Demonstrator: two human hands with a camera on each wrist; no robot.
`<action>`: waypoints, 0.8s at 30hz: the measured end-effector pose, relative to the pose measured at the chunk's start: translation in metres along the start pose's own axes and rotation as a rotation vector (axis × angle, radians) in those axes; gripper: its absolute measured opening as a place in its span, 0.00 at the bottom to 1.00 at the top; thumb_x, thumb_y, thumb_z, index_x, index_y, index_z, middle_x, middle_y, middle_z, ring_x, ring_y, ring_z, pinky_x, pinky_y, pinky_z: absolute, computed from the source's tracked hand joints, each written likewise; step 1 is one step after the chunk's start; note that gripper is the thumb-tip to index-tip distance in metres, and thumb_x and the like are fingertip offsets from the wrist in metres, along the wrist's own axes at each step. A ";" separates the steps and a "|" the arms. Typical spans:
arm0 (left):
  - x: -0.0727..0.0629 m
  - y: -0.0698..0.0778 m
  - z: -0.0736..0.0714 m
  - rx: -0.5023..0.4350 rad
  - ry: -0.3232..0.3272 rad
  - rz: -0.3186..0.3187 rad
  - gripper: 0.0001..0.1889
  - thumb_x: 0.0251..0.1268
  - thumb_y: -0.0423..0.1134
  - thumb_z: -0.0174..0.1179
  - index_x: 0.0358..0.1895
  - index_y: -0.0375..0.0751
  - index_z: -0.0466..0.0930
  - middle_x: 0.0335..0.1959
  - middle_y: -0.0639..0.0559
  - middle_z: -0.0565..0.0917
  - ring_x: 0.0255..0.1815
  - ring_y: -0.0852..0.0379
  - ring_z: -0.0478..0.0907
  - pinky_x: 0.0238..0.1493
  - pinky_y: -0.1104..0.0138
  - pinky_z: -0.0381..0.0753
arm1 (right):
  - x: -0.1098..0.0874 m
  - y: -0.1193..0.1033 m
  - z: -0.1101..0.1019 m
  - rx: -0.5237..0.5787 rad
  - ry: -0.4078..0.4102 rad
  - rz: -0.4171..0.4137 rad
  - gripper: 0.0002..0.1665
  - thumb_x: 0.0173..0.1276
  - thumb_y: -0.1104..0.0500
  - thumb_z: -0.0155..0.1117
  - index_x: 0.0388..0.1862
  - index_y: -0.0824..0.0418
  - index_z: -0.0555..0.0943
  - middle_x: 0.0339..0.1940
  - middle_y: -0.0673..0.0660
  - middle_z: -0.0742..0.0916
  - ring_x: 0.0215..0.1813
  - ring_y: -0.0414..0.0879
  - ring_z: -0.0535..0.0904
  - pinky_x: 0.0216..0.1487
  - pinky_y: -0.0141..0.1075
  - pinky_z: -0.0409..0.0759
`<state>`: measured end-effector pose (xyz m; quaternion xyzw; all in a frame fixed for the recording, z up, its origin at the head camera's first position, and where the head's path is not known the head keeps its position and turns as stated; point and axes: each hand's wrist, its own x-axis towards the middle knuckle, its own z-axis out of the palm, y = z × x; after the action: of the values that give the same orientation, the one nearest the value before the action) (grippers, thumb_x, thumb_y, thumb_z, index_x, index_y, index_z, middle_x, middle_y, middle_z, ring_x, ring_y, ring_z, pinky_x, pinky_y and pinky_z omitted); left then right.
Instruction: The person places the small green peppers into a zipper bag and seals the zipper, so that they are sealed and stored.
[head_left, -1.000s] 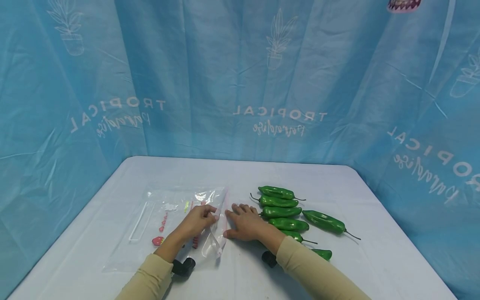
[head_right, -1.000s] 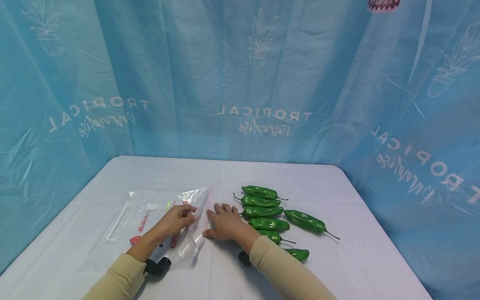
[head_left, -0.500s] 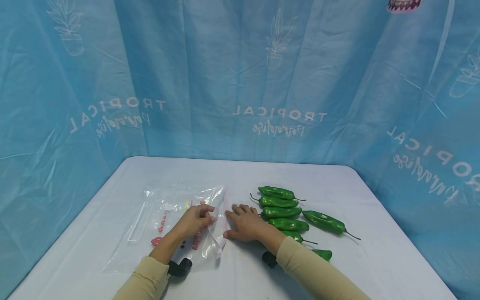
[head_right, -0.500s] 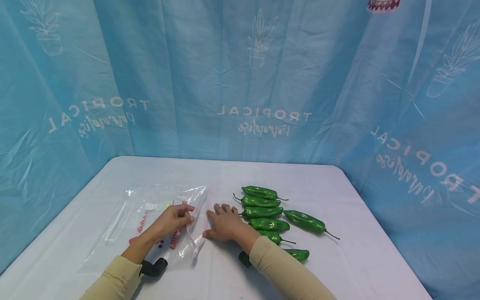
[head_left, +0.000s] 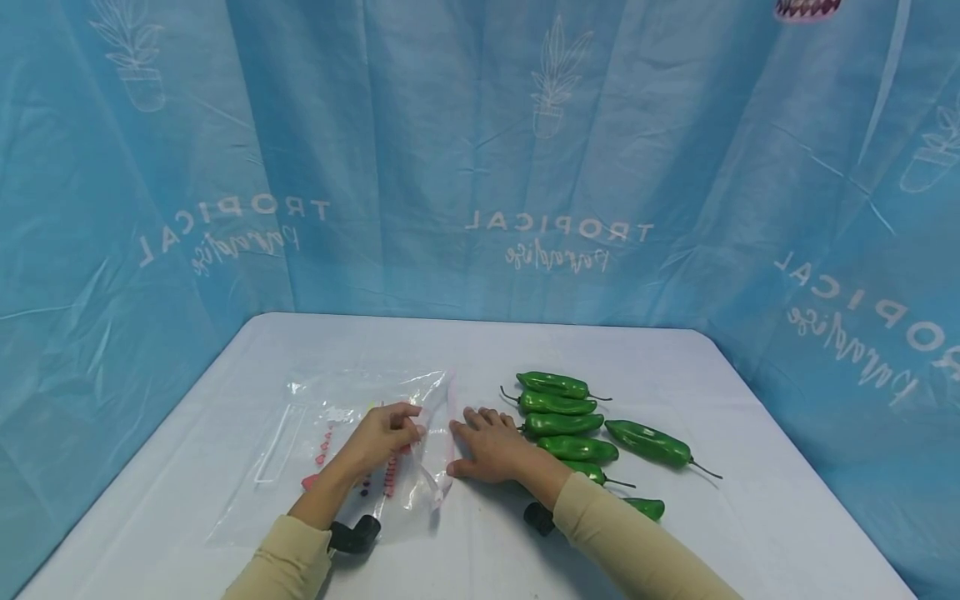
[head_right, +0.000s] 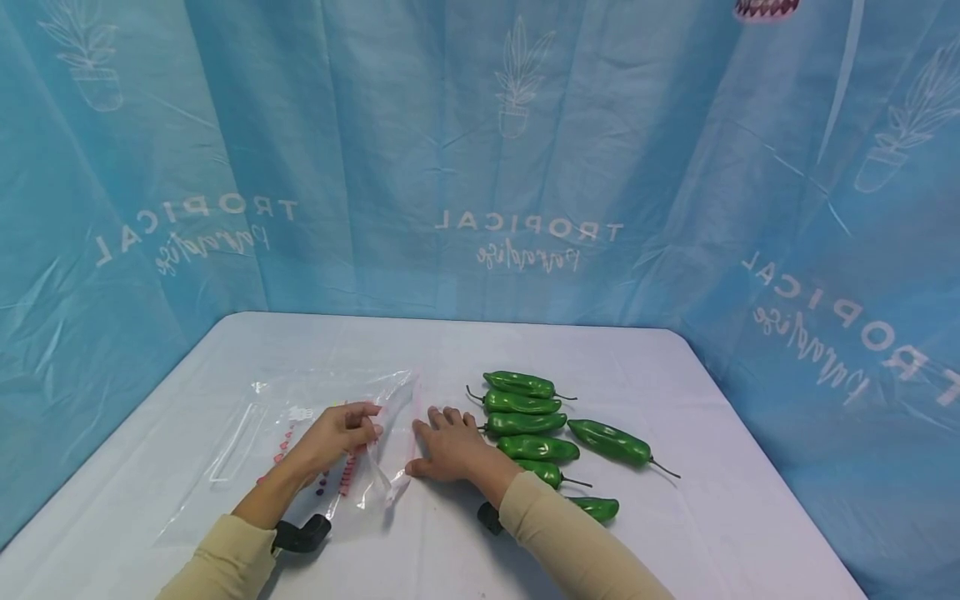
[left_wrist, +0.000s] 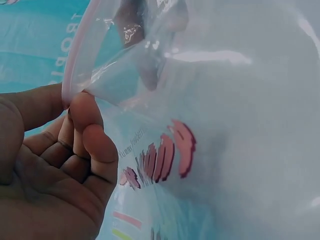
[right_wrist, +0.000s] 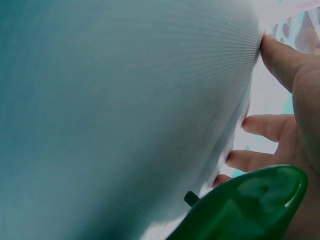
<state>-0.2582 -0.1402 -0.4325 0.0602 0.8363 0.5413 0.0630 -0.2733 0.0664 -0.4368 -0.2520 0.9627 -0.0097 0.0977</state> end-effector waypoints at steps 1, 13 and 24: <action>-0.001 0.000 -0.001 -0.002 0.006 -0.003 0.22 0.62 0.37 0.59 0.59 0.35 0.73 0.30 0.50 0.79 0.28 0.58 0.74 0.32 0.69 0.75 | 0.000 0.000 0.000 0.001 0.000 0.000 0.44 0.62 0.29 0.52 0.73 0.43 0.59 0.76 0.54 0.61 0.77 0.56 0.54 0.71 0.57 0.56; -0.004 0.000 -0.009 -0.078 0.044 0.018 0.22 0.61 0.35 0.59 0.59 0.33 0.72 0.30 0.51 0.78 0.27 0.59 0.74 0.32 0.70 0.75 | -0.001 -0.001 -0.001 -0.010 -0.001 -0.001 0.44 0.62 0.29 0.52 0.73 0.44 0.59 0.76 0.54 0.60 0.77 0.56 0.54 0.71 0.56 0.56; -0.008 0.001 -0.015 -0.148 0.080 0.030 0.20 0.61 0.33 0.58 0.57 0.31 0.74 0.27 0.55 0.78 0.25 0.61 0.74 0.32 0.70 0.76 | -0.001 0.001 0.000 -0.011 0.004 -0.010 0.44 0.62 0.30 0.52 0.73 0.45 0.59 0.76 0.55 0.60 0.76 0.57 0.54 0.71 0.57 0.56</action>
<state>-0.2524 -0.1543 -0.4249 0.0463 0.7948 0.6045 0.0256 -0.2730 0.0677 -0.4370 -0.2572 0.9617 -0.0053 0.0944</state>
